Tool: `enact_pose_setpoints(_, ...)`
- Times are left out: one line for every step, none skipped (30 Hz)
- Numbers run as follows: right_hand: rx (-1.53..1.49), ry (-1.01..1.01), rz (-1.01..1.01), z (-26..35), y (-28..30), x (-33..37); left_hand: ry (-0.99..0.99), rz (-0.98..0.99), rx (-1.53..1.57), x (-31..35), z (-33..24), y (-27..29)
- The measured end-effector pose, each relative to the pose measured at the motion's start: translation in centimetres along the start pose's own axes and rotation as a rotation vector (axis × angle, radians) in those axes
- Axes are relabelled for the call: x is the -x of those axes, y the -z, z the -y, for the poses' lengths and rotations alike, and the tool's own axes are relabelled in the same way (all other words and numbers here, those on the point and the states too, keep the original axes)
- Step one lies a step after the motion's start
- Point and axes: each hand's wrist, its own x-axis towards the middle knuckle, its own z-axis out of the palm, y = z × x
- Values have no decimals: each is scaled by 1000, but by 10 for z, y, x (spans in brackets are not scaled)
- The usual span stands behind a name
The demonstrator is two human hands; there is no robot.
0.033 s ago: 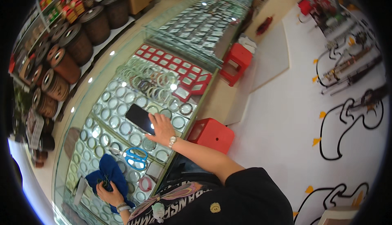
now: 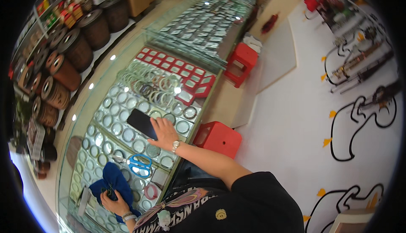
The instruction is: The person retrieves a spool of green thread and a beaded necklace from a drawer, then lays a white cloth on the counter. They cut the necklace with scissors, separate the beads, and begin threading them onto a new string. The person continues to thread beads and tie knots to secure the necklace.
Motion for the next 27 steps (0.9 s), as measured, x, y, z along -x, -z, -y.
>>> enact_pose_setpoints(-1,1,-5,-1,-2,-4,14,11,-52,-1,0,-1)
enact_pose_setpoints(-3,13,-30,-2,-4,-10,-4,-2,-47,-2,-1,-1)
enact_pose_setpoints(-15,21,-37,-2,-6,-14,2,10,-50,-4,-2,0)
enact_pose_setpoints(-13,23,-36,-3,-8,-18,-35,0,-84,-5,-4,2)
enact_pose_setpoints(-10,20,-22,-4,-9,-21,10,64,-150,-7,-8,4)
enact_pose_setpoints(-12,26,-1,-6,-9,-23,65,138,-110,-7,-12,8)
enact_pose_setpoints(-12,39,-4,-8,-9,-24,-64,-87,-8,-4,-16,13)
enact_pose_setpoints(-9,51,-9,-8,-9,-24,-73,-105,-16,-7,-21,14)
enact_pose_setpoints(-7,65,-10,-10,-9,-23,-80,-122,-27,-8,-25,16)
enact_pose_setpoints(-24,56,51,-15,-7,-22,-82,-120,-22,-9,-27,18)
enact_pose_setpoints(-32,77,59,-19,-5,-20,-83,-120,-18,-10,-29,20)
enact_pose_setpoints(-40,103,56,-23,-2,-17,-83,-122,-12,-11,-31,19)
enact_pose_setpoints(-39,111,84,-29,1,-17,-96,-133,-21,-11,-33,19)
enact_pose_setpoints(-69,110,133,-37,5,-15,-111,-145,-32,-12,-33,19)
enact_pose_setpoints(-65,115,120,-47,11,-13,-127,-156,-46,-12,-33,19)
enact_pose_setpoints(-58,112,115,-57,17,-10,-126,-150,-44,-12,-33,18)
enact_pose_setpoints(-66,131,74,-67,22,-8,-133,-154,-48,-12,-33,18)
enact_pose_setpoints(-3,85,155,-78,28,-7,-138,-156,-53,-12,-33,18)
enact_pose_setpoints(18,105,151,-88,33,-5,-142,-157,-58,-12,-33,17)
enact_pose_setpoints(45,118,165,-99,39,-3,-135,-145,-78,-11,-33,17)
enact_pose_setpoints(76,131,180,-109,45,-2,-143,-145,-83,-11,-33,16)
enact_pose_setpoints(115,164,211,-117,49,-1,-150,-145,-91,-11,-32,15)
enact_pose_setpoints(113,191,220,-122,50,-2,-157,-145,-100,-12,-31,14)
enact_pose_setpoints(115,215,231,-126,51,-3,-153,-121,-121,-12,-31,14)
enact_pose_setpoints(118,223,259,-130,51,-2,-158,-129,-80,-13,-31,12)
enact_pose_setpoints(93,254,242,-133,51,-1,-148,-86,-92,-14,-30,13)
enact_pose_setpoints(93,278,274,-137,50,-1,-138,-47,-104,-14,-31,14)
